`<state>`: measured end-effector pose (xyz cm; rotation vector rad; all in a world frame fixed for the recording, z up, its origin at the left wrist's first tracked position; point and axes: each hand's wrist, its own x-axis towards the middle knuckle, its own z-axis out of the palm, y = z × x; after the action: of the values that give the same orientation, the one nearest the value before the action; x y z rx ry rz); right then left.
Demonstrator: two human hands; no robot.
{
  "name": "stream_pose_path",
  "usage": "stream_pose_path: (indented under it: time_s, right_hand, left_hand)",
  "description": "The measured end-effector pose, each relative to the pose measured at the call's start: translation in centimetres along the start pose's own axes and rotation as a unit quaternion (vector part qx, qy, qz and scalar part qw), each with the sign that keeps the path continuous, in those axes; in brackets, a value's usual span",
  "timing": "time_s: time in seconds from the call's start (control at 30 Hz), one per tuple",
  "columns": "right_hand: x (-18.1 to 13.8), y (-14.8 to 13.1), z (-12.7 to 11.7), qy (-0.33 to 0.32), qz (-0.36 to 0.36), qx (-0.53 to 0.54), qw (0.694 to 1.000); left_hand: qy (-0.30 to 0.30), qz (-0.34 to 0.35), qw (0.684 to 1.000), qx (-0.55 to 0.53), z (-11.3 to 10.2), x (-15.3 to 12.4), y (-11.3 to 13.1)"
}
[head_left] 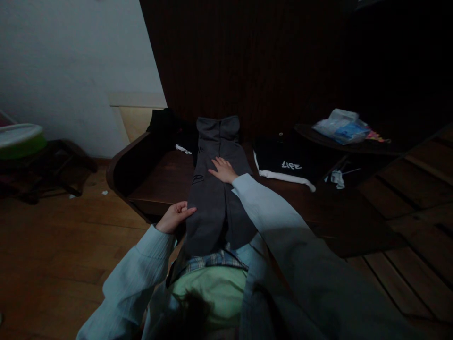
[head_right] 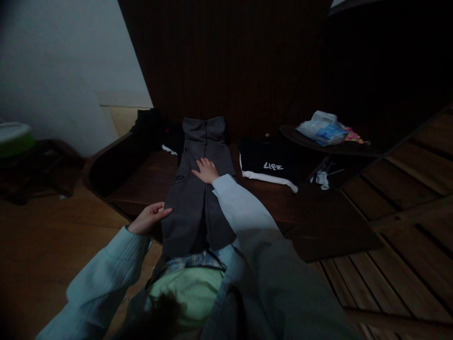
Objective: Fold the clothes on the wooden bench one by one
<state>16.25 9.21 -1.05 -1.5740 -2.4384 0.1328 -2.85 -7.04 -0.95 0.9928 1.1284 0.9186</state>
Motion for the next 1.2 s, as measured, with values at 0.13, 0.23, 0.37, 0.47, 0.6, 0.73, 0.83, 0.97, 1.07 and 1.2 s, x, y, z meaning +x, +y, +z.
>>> stream_pose_path:
  time_s: [0.13,0.23,0.37,0.47,0.6,0.73,0.83,0.97,1.07,1.2]
  right_hand:
    - [0.1,0.1,0.0,0.002,-0.002,0.003,1.0]
    - [0.0,0.1,0.0,0.003,0.0,0.01,1.0]
    - [0.0,-0.2,0.1,0.011,0.004,0.031,0.999]
    - [0.1,0.0,-0.4,0.028,0.004,0.074,0.997]
    - [-0.3,1.7,-2.3,0.071,0.017,0.156,0.985]
    - [-3.6,3.7,-4.7,0.056,0.06,0.159,0.984]
    - [-8.3,3.6,-5.3,0.023,0.008,0.101,0.995]
    - [-14.3,1.8,-4.1,-0.013,-0.068,0.036,0.997]
    - [-16.1,0.5,-2.7,-0.03,-0.031,0.002,0.999]
    - [-15.1,0.0,-2.3,-0.058,-0.001,-0.013,0.998]
  left_hand:
    - [-0.017,-0.015,0.999,0.033,0.1,-0.2,-1.9]
    - [-0.126,-0.069,0.98,0.137,-0.2,-0.6,-3.7]
    - [-0.208,-0.069,0.956,0.194,-0.9,-1.2,-3.9]
    - [-0.153,0.018,0.963,0.219,-1.1,-1.1,-2.4]
    - [0.041,0.129,0.926,0.352,-1.0,0.1,-0.4]
    - [0.15,0.208,0.814,0.521,-0.1,2.0,1.5]
    - [0.132,0.304,0.735,0.591,1.2,3.7,2.5]
    - [-0.013,0.314,0.674,0.669,3.4,5.0,2.1]
    - [-0.021,0.261,0.639,0.724,4.8,4.9,1.5]
    - [-0.019,0.191,0.611,0.768,6.1,4.8,2.2]
